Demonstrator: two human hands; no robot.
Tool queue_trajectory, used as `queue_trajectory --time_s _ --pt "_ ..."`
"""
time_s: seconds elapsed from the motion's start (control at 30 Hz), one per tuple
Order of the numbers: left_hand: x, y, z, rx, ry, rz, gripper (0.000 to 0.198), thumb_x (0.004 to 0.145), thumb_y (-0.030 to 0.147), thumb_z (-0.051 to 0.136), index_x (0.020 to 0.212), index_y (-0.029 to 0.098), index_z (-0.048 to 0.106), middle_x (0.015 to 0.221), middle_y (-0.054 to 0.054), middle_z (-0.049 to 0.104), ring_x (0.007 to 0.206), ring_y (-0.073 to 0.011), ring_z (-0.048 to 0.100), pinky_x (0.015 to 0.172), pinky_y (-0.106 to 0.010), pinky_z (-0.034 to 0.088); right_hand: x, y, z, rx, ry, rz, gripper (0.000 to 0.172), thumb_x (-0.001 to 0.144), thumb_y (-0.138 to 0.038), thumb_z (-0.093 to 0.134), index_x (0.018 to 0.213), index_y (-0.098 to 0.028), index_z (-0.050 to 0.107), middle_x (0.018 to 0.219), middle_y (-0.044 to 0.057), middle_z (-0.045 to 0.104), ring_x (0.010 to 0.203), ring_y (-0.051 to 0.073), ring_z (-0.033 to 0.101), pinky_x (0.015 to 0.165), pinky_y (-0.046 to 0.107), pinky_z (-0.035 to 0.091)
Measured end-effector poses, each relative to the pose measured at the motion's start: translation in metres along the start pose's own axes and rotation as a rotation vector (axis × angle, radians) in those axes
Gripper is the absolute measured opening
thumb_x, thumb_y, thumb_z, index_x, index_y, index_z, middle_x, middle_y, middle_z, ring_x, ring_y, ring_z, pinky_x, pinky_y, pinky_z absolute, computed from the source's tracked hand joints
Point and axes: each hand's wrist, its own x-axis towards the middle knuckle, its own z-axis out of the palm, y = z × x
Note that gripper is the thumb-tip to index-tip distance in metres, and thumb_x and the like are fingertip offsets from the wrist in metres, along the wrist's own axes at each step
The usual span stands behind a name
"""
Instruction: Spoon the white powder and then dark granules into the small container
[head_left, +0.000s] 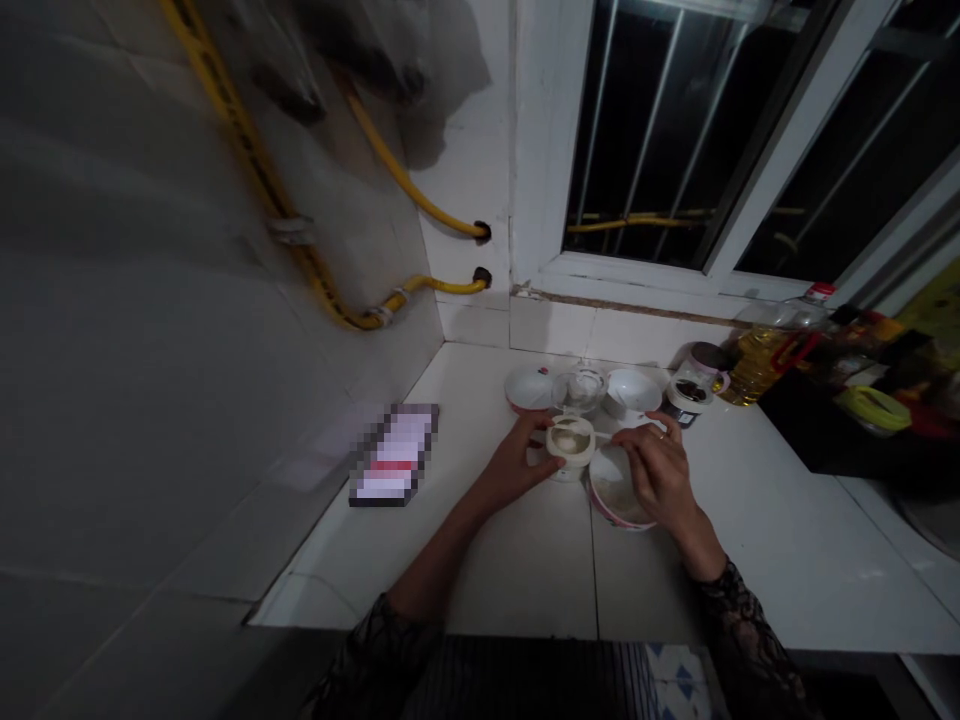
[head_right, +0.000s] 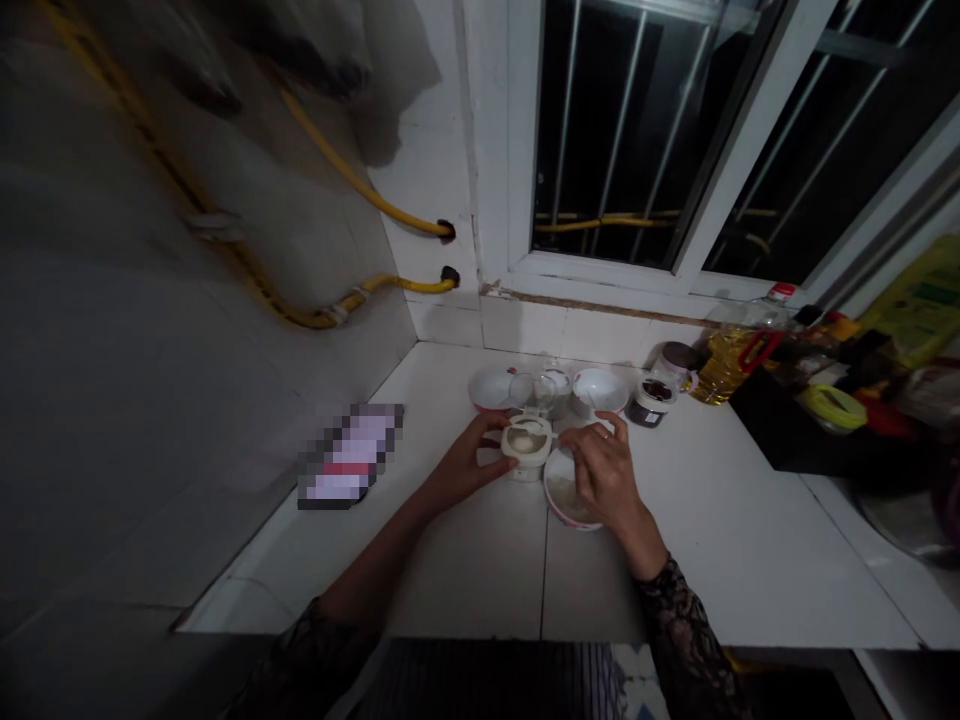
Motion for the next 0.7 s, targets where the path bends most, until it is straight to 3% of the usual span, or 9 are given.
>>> queue_trajectory --time_s 0.13,0.23,0.4,0.53,0.63,0.7 --pt "0.000 0.002 -0.001 0.005 0.001 -0.004 0.040 0.075 0.027 0.074 0.108 0.022 0.051 0.130 -0.010 0.057 0.111 -0.0250 0.061 0.089 -0.041 0.054 -0.009 0.019 -0.017 0.121 0.141 0.393 0.015 0.093 -0.024 0.052 0.083 -0.024 0.064 0.067 0.001 0.067 0.081 0.023 0.064 0.081 0.039 0.048" --pt "0.000 0.001 -0.001 0.010 0.001 -0.001 0.040 0.076 0.028 0.074 0.109 0.022 0.052 0.129 -0.010 0.058 0.112 -0.0250 0.061 0.089 -0.041 0.054 -0.019 0.039 -0.032 0.145 0.063 0.586 0.020 0.091 -0.032 0.052 0.078 -0.023 0.065 0.061 0.001 0.064 0.073 0.023 0.063 0.072 0.036 0.047" --pt "0.000 0.001 -0.001 0.003 -0.002 -0.002 0.039 0.077 0.030 0.073 0.109 0.023 0.053 0.129 -0.010 0.058 0.113 -0.0253 0.060 0.089 -0.041 0.054 -0.025 0.052 -0.040 -0.020 -0.219 0.541 0.019 0.085 -0.028 0.050 0.077 -0.023 0.066 0.058 0.001 0.066 0.073 0.024 0.062 0.085 0.041 0.043" --pt "0.000 0.003 -0.002 0.009 -0.003 0.003 0.039 0.076 0.029 0.073 0.108 0.023 0.052 0.129 -0.011 0.058 0.116 -0.0265 0.059 0.089 -0.041 0.054 -0.020 0.038 -0.028 0.103 -0.404 0.531 0.020 0.086 -0.025 0.047 0.076 -0.024 0.065 0.057 0.000 0.065 0.069 0.022 0.060 0.090 0.042 0.041" --pt "0.000 0.003 -0.002 0.016 -0.007 -0.001 0.038 0.077 0.029 0.073 0.108 0.023 0.052 0.129 -0.011 0.058 0.115 -0.0260 0.059 0.089 -0.042 0.054 -0.018 0.028 -0.020 0.248 -0.447 0.580 0.021 0.086 -0.027 0.047 0.075 -0.024 0.064 0.056 0.000 0.065 0.076 0.023 0.061 0.083 0.038 0.043" --pt "-0.001 0.002 -0.002 0.016 -0.007 -0.007 0.038 0.077 0.028 0.072 0.108 0.023 0.052 0.128 -0.011 0.058 0.114 -0.0254 0.060 0.089 -0.042 0.054 -0.018 0.026 -0.018 0.329 -0.405 0.669 0.020 0.083 -0.028 0.049 0.072 -0.023 0.064 0.054 0.000 0.063 0.072 0.021 0.060 0.074 0.034 0.044"
